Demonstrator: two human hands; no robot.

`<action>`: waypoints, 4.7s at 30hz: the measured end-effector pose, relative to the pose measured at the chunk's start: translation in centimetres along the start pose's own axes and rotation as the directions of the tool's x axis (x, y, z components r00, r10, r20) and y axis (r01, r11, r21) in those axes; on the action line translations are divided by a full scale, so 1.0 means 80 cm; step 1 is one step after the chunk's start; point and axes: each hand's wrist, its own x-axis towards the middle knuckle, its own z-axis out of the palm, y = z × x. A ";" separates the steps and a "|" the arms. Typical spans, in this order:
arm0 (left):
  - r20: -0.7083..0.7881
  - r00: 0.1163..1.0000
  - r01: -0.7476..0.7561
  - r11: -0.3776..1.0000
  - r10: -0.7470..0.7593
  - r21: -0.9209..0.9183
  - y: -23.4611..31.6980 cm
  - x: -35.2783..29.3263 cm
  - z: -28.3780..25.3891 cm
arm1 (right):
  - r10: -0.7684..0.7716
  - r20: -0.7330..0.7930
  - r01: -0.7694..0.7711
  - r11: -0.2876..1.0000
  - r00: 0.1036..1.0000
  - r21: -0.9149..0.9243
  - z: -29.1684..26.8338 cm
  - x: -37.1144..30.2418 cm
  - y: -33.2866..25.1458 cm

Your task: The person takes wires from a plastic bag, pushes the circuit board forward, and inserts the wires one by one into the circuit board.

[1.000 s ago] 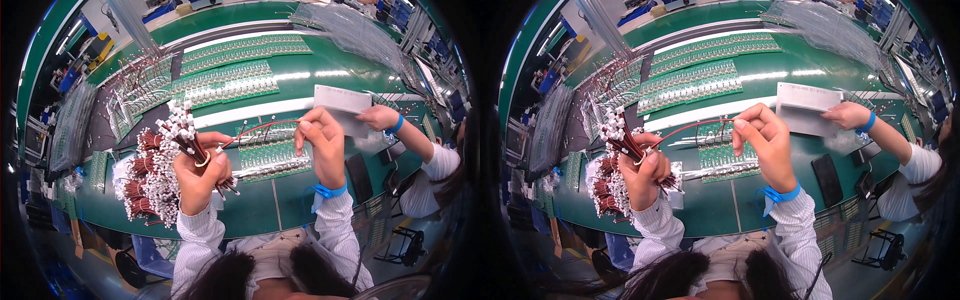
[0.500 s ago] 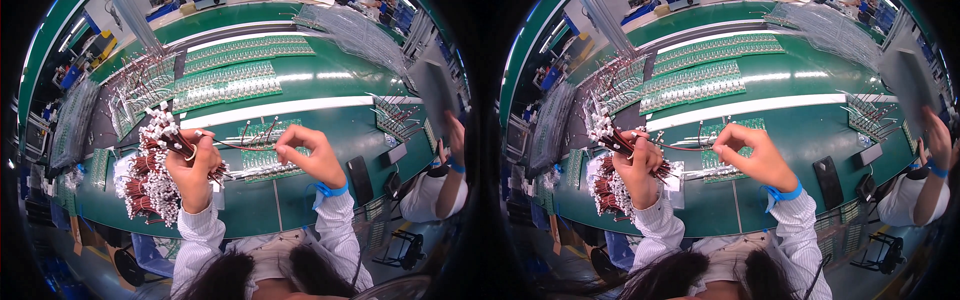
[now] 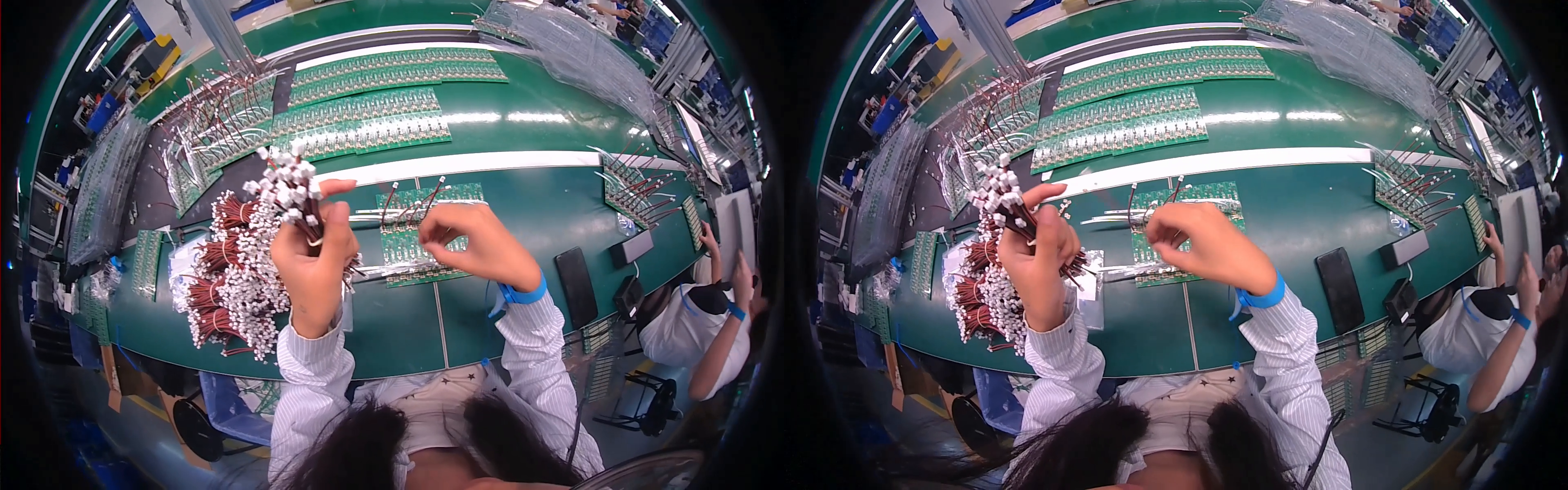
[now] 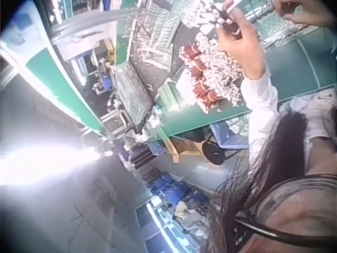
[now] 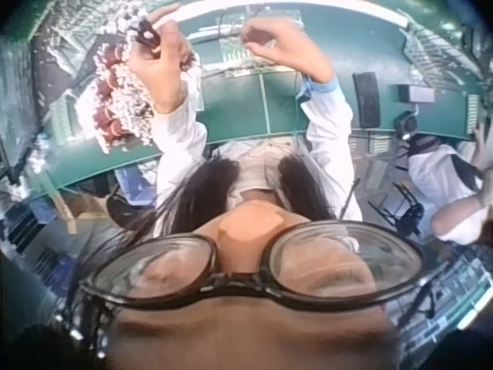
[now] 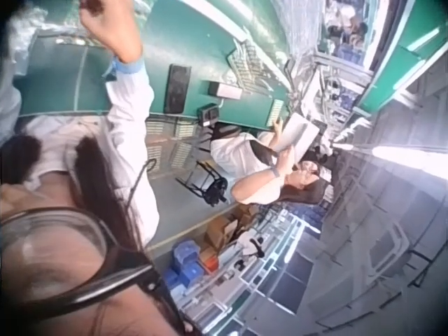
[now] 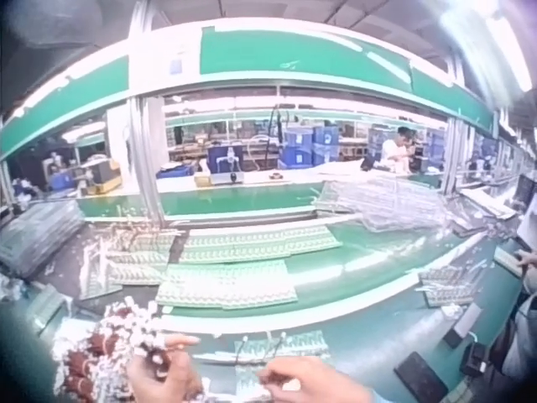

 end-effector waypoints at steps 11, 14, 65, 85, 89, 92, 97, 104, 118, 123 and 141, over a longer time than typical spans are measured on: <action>-0.039 0.995 -0.090 0.996 0.090 -0.005 0.007 0.002 0.000 | 0.288 -0.168 -0.329 0.882 0.943 -0.338 0.001 0.011 0.106; -0.018 0.996 -0.086 0.996 0.085 -0.016 0.007 0.001 0.000 | 0.373 -0.188 -0.417 0.796 0.909 -0.438 0.003 0.012 0.110; -0.089 0.886 0.462 0.846 -0.456 0.265 -0.069 0.081 -0.105 | 0.082 -0.243 -0.234 0.675 0.966 -0.700 0.056 0.016 0.158; 0.052 0.995 -0.086 0.996 0.085 0.015 -0.020 0.017 -0.026 | -0.064 -0.300 -0.168 0.711 0.952 -0.683 -0.037 -0.043 0.013; 0.034 0.998 -0.058 0.998 0.058 0.014 -0.019 0.014 -0.018 | -0.504 -0.467 0.434 0.864 0.727 -0.257 -0.056 -0.079 -0.084; -0.008 0.998 -0.059 0.996 0.060 0.060 -0.038 0.016 -0.028 | -0.659 -0.643 0.735 0.644 0.390 -0.213 -0.033 -0.107 -0.102; 0.029 0.996 -0.081 0.995 0.079 0.054 -0.017 0.007 -0.019 | -0.599 -0.682 0.718 0.679 0.420 -0.154 -0.030 -0.126 -0.150; 0.034 0.998 -0.043 0.999 0.043 0.002 -0.002 -0.003 -0.002 | -0.719 -0.520 0.770 0.616 0.462 -0.168 -0.046 -0.128 -0.141; 0.471 0.812 0.273 0.937 -0.346 0.218 -0.002 -0.052 0.025 | -0.405 -0.402 0.168 0.845 0.821 -0.508 -0.018 -0.061 -0.082; 0.504 0.769 0.276 0.915 -0.393 0.294 -0.002 -0.049 0.021 | -0.449 -0.421 0.218 0.843 0.788 -0.492 -0.018 -0.064 -0.078; 0.634 0.710 0.244 0.952 -0.306 0.186 0.006 -0.044 0.032 | -0.496 -0.277 0.356 0.830 0.823 -0.429 -0.028 -0.071 -0.082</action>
